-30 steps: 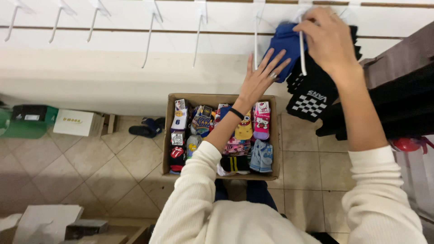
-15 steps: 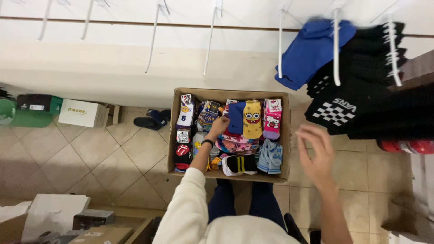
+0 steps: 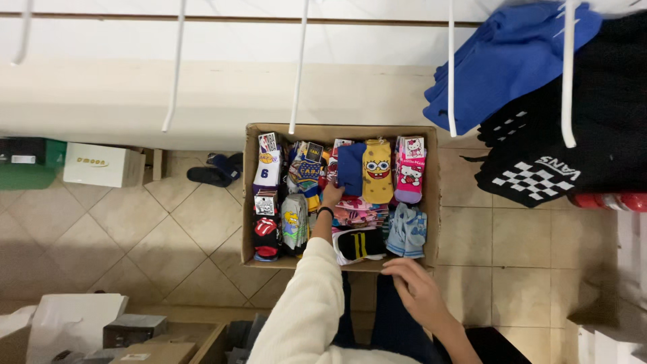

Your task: The person takes socks from a cardboard box and hangs them on wall-mounted hooks. They handle multiple pairs of socks, including black checkered, blue, and red-and-white designs, placing them one by one onto the hooks.

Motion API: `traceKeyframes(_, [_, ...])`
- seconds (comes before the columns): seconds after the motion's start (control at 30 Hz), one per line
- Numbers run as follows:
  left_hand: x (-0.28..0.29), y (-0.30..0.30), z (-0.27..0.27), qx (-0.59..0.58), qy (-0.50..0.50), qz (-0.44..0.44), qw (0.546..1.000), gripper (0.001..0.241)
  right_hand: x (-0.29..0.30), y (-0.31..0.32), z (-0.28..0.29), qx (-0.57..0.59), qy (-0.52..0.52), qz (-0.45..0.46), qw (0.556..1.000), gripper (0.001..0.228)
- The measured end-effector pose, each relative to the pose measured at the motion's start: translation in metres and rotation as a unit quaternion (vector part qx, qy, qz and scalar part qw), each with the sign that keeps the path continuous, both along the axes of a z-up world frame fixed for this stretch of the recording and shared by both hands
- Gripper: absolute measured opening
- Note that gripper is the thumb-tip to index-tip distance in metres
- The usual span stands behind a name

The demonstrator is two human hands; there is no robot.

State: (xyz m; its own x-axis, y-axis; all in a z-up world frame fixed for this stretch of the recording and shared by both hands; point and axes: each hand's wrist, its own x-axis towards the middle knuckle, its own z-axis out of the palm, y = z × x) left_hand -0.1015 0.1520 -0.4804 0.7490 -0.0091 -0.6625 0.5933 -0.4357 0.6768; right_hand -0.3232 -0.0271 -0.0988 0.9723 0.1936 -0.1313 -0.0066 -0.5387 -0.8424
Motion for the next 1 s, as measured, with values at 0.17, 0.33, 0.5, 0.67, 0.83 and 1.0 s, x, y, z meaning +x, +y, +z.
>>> traceKeyframes(0.17, [0.003, -0.019, -0.014, -0.002, 0.017, 0.051, 0.999, 0.066, -0.003, -0.008, -0.009, 0.023, 0.026, -0.011, 0.999, 0.023])
traceKeyframes(0.33, [0.011, -0.028, 0.01, 0.088, 0.031, -0.008, 0.996, 0.064, 0.0, -0.014, -0.006, 0.005, 0.038, -0.021, 0.999, 0.021])
traceKeyframes(0.5, [0.014, -0.026, 0.022, -0.006, -0.108, 0.032, 0.994, 0.037, 0.001, -0.017, -0.02, 0.028, 0.002, -0.031, 0.999, 0.02])
traceKeyframes(0.67, [0.001, -0.008, 0.145, -0.186, -0.05, 0.078, 0.978, 0.017, 0.018, -0.024, -0.039, -0.002, -0.016, -0.037, 0.999, 0.021])
traceKeyframes(0.83, [-0.048, 0.005, 0.27, -0.247, -0.187, 0.036, 0.95, 0.028, 0.065, -0.03, -0.024, 0.048, 0.01, -0.122, 0.991, 0.025])
traceKeyframes(1.0, [-0.084, 0.025, 0.338, -0.264, -0.228, -0.014, 0.937, 0.03, 0.134, -0.033, 0.0, 0.014, -0.152, -0.117, 0.981, 0.047])
